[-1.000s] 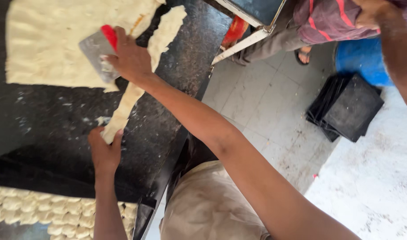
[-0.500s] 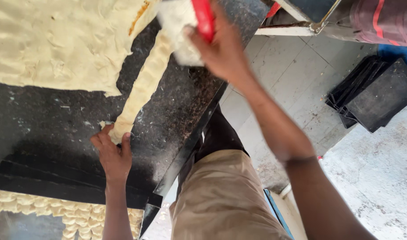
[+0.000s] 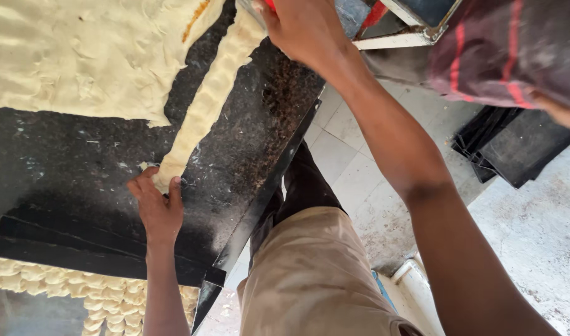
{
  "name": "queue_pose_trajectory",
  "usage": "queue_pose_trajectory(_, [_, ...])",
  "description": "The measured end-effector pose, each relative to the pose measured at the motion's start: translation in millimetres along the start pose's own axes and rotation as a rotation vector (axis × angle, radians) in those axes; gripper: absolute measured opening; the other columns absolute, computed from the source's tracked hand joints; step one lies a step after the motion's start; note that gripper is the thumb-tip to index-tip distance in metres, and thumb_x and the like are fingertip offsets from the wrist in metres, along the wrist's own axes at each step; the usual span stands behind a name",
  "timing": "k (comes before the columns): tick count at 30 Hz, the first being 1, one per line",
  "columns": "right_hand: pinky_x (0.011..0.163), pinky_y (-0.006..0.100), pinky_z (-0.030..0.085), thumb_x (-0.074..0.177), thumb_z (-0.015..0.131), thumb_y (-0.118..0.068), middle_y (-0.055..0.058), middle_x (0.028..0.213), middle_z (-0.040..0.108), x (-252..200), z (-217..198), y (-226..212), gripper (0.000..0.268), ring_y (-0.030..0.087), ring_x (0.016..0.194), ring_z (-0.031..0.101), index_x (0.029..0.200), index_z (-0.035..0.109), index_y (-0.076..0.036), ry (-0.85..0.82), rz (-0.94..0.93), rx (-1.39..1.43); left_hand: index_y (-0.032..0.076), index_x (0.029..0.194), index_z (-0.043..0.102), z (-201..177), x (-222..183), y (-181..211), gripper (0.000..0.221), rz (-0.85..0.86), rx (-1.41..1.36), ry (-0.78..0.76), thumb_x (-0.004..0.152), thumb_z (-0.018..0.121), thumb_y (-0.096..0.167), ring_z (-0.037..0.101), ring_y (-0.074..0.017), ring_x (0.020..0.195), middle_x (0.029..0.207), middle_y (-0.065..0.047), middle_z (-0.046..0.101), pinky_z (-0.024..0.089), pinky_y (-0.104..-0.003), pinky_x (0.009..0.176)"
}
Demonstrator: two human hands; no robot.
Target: The person prepares small dough balls by cutting strips from a large sheet of dough using a scraper, rolling the strips into a rope, and then pinching off small pieces to place onto a metal tray.
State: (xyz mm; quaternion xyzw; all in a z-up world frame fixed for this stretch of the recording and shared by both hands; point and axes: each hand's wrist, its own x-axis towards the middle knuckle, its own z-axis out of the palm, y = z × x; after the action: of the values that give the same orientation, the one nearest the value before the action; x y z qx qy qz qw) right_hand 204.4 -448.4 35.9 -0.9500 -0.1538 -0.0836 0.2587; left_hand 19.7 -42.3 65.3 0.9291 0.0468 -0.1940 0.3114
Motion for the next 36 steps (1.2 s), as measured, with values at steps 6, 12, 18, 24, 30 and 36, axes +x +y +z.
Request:
queue_pose_trajectory(6, [0.060,0.040,0.052,0.109,0.067,-0.018,0.016,0.085,0.068,2.4,4.4,-48.4,0.034,0.029,0.065,0.067,0.131,0.055,0.004,-0.131,0.204,0.068,0.002,0.140,0.045,-0.6,1.7,-7.7,0.044,0.072,0.059,0.037,0.108,0.068,0.022,0.059,-0.0314,0.101,0.128,-0.019,0.041,0.051,-0.039,0.074])
queue_pose_trajectory(12, [0.067,0.046,0.053,0.102,0.071,-0.024,0.010,0.089,0.070,16.7,-6.7,-61.7,0.027,0.030,0.075,0.070,0.119,0.058,-0.006,0.123,-0.015,-0.074,0.001,0.138,0.045,-1.6,8.5,0.9,0.044,-0.007,0.017,0.004,0.106,0.068,0.021,0.059,-0.0313,0.097,0.127,-0.020,0.041,0.052,-0.038,0.066])
queue_pose_trajectory(18, [0.057,0.042,0.056,0.102,0.066,-0.017,0.018,0.091,0.069,10.0,10.1,-75.2,0.043,0.030,0.066,0.071,0.138,0.046,-0.003,-0.237,0.234,0.019,0.002,0.136,0.046,-1.0,0.9,-0.6,0.043,-0.047,-0.020,-0.011,0.105,0.068,0.021,0.060,-0.0300,0.095,0.129,-0.019,0.040,0.053,-0.038,0.066])
queue_pose_trajectory(24, [0.053,0.040,0.054,0.107,0.074,-0.020,0.015,0.082,0.072,5.2,-0.6,-80.6,0.050,0.029,0.060,0.068,0.143,0.045,0.000,0.011,0.014,0.042,0.002,0.137,0.046,-5.2,3.7,1.9,0.043,0.011,-0.019,0.006,0.105,0.069,0.019,0.060,-0.0295,0.096,0.129,-0.019,0.041,0.052,-0.036,0.067])
queue_pose_trajectory(30, [0.045,0.032,0.054,0.107,0.070,-0.018,0.015,0.078,0.071,-4.2,19.2,-103.8,0.054,0.021,0.054,0.069,0.150,0.042,0.001,-0.115,0.100,0.059,0.001,0.135,0.046,-6.0,1.8,-1.3,0.042,-0.007,-0.045,-0.019,0.105,0.069,0.020,0.060,-0.0292,0.097,0.129,-0.019,0.041,0.053,-0.035,0.063])
queue_pose_trajectory(36, [0.044,0.032,0.050,0.109,0.071,-0.026,0.010,0.067,0.068,-7.5,24.0,-104.5,0.060,0.022,0.051,0.066,0.151,0.039,0.001,-0.090,0.080,0.013,0.002,0.135,0.047,-8.7,-1.0,-0.2,0.042,-0.004,-0.052,-0.007,0.104,0.069,0.019,0.061,-0.0291,0.095,0.127,-0.019,0.041,0.053,-0.035,0.065])
